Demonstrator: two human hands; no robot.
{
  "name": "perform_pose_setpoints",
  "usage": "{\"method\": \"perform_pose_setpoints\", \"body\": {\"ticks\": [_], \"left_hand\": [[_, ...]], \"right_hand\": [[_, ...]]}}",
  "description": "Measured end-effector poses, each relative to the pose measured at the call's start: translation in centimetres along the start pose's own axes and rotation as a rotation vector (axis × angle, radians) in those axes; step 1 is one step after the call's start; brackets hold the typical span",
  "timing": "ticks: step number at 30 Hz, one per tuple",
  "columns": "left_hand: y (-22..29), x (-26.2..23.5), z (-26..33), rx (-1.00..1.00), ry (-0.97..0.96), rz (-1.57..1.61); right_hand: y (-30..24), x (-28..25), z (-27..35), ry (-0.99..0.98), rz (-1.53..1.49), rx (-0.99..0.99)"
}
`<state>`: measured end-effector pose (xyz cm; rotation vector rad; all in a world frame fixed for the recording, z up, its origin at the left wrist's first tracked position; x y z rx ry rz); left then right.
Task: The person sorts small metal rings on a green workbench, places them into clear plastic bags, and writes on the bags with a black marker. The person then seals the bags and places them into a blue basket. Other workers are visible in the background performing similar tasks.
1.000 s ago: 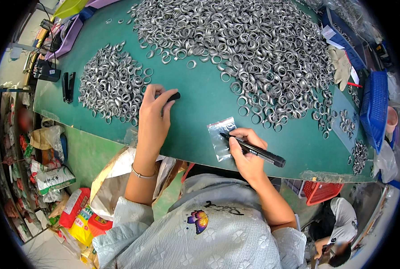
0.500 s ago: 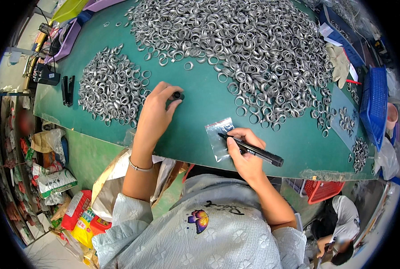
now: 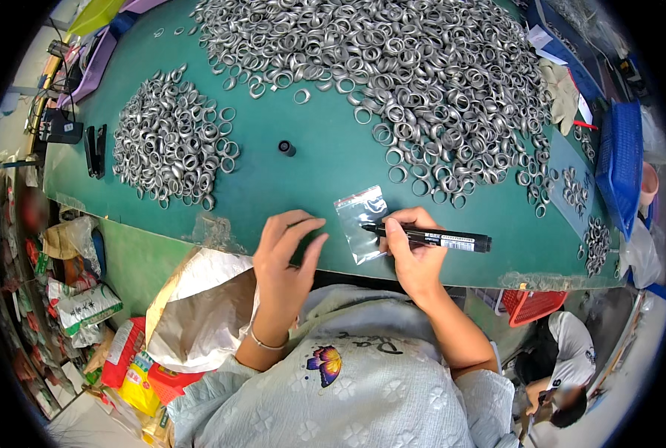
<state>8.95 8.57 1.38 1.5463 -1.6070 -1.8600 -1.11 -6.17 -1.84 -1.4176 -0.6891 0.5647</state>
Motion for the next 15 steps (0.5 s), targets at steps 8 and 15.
{"method": "perform_pose_setpoints", "body": {"ticks": [8, 15], "left_hand": [[-2.6, -0.9, -5.4, -0.143, 0.254, -0.143], [-4.2, -0.4, -7.6, -0.174, 0.16, 0.201]], "right_hand": [[0.0, 0.0, -0.1, -0.01, 0.042, 0.012], [0.0, 0.1, -0.1, -0.008, 0.047, 0.014]]}}
Point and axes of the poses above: each hand's wrist, its own z-axis away from the middle knuckle, its own x-axis out of the palm, y = z × x, the point moved 3 cm from there along -z, towards the middle knuckle, and after that the axes turned 3 degrees about -x, right-handed, at the moved point
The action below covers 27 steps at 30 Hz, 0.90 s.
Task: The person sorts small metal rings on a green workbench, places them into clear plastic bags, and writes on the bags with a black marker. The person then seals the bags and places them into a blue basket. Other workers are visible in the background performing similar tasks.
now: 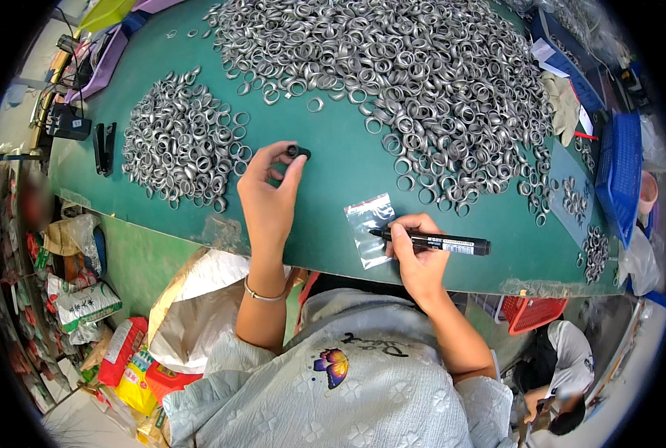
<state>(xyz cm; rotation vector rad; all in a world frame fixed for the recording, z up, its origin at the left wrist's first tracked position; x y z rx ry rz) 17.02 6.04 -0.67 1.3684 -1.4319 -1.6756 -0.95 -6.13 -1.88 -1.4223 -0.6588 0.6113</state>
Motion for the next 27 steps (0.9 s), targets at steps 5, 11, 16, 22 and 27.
{"method": "perform_pose_setpoints", "body": {"ticks": [5, 11, 16, 22, 27], "left_hand": [[-1.4, -0.6, 0.0, -0.401, -0.27, 0.928], [-0.7, -0.5, 0.5, -0.568, -0.399, 1.263], [0.2, -0.8, 0.3, -0.166, -0.109, 0.514], [0.9, 0.4, 0.4, 0.315, 0.042, -0.445], [1.1, 0.4, 0.5, 0.238, 0.036, -0.383]], "right_hand": [[0.0, 0.0, 0.0, -0.012, 0.0, 0.003], [0.0, 0.0, 0.0, -0.013, -0.006, 0.002], [0.0, 0.0, 0.1, -0.013, -0.012, 0.005], [0.0, -0.1, 0.1, -0.017, -0.016, 0.01], [0.0, 0.0, 0.1, -0.007, -0.027, 0.008]]}}
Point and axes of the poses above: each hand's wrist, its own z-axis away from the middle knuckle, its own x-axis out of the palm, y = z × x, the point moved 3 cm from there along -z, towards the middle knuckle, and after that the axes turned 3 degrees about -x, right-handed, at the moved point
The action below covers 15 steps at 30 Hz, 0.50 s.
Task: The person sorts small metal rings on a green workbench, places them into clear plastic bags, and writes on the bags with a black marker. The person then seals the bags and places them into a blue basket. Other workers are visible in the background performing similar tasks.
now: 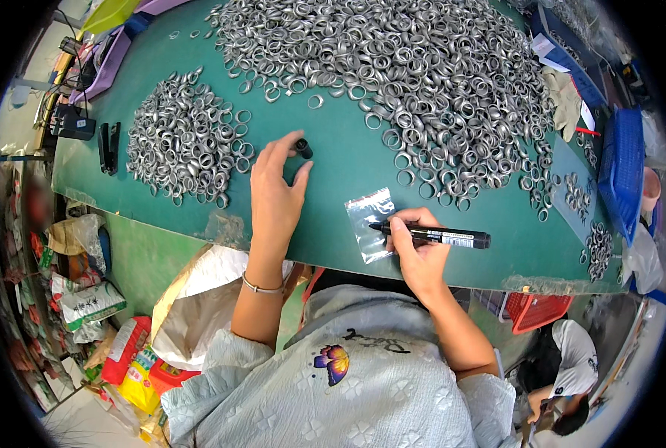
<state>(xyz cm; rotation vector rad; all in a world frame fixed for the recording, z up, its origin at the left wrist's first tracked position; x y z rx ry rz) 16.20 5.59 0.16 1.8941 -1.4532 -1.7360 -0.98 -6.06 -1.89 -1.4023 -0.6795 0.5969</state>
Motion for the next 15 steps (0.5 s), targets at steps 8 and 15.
{"method": "perform_pose_setpoints", "body": {"ticks": [8, 15], "left_hand": [[3.2, -0.8, 7.4, 0.14, -0.239, 0.214], [3.1, 0.7, 10.2, 0.261, -0.42, 0.025]], "right_hand": [[-0.2, -0.1, 0.1, 0.045, 0.069, -0.002], [-1.2, 0.1, -0.4, 0.035, 0.282, -0.152]]}}
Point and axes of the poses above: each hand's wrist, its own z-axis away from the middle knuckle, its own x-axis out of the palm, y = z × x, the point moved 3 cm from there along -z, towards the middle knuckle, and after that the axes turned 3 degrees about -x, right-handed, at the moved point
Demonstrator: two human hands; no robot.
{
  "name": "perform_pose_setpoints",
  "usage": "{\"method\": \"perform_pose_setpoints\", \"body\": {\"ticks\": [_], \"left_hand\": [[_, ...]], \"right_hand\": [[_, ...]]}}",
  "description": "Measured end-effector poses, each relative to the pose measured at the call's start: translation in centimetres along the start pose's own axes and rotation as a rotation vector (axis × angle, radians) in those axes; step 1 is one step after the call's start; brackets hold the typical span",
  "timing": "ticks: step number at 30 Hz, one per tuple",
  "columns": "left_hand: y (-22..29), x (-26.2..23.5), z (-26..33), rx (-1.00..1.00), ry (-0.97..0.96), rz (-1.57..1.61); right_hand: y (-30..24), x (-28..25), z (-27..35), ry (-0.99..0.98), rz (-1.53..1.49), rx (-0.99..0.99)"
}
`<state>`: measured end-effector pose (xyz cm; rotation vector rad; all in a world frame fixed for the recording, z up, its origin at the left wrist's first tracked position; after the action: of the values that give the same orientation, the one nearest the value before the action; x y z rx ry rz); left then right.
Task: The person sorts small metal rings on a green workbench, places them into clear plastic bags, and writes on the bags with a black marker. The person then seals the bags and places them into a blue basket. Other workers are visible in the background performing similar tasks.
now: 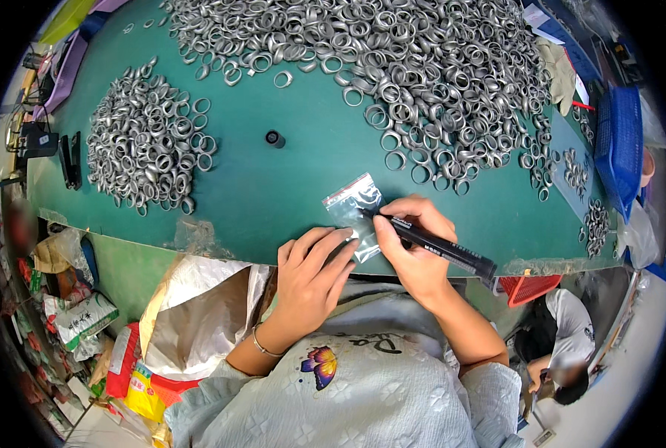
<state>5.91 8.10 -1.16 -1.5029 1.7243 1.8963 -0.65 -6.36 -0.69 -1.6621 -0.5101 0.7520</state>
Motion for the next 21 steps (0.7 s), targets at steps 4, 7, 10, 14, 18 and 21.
{"method": "perform_pose_setpoints", "body": {"ticks": [4, 7, 10, 14, 18, 21], "left_hand": [[-0.2, 0.3, 0.2, 0.018, -0.002, -0.036], [-0.3, 0.2, 0.4, 0.04, -0.016, -0.061], [-0.3, 0.5, 0.8, 0.025, -0.004, -0.037], [-0.5, 0.6, 0.8, 0.039, 0.016, -0.043], [-0.6, 0.7, 0.8, 0.055, 0.023, -0.055], [-0.6, 1.0, 1.1, 0.027, 0.038, -0.04]], "right_hand": [[-0.4, 0.8, -0.9, -0.131, 0.096, -0.176], [-0.4, 0.9, -1.0, -0.195, 0.094, -0.156], [-0.1, 1.2, -0.9, -0.206, 0.075, -0.189], [0.1, 1.5, -1.6, -0.287, 0.082, -0.26], [0.0, 1.6, -1.6, -0.278, 0.068, -0.236], [-0.1, 1.7, -1.7, -0.286, 0.075, -0.244]]}}
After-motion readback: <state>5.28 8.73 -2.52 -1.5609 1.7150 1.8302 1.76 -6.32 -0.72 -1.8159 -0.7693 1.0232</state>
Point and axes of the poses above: each hand's wrist, its own z-axis away from the middle knuckle, its own x-axis out of the palm, y = z × x, the point moved 3 cm from there along -z, towards the middle knuckle, and after that the axes turned 3 degrees about -x, right-handed, at the moved point
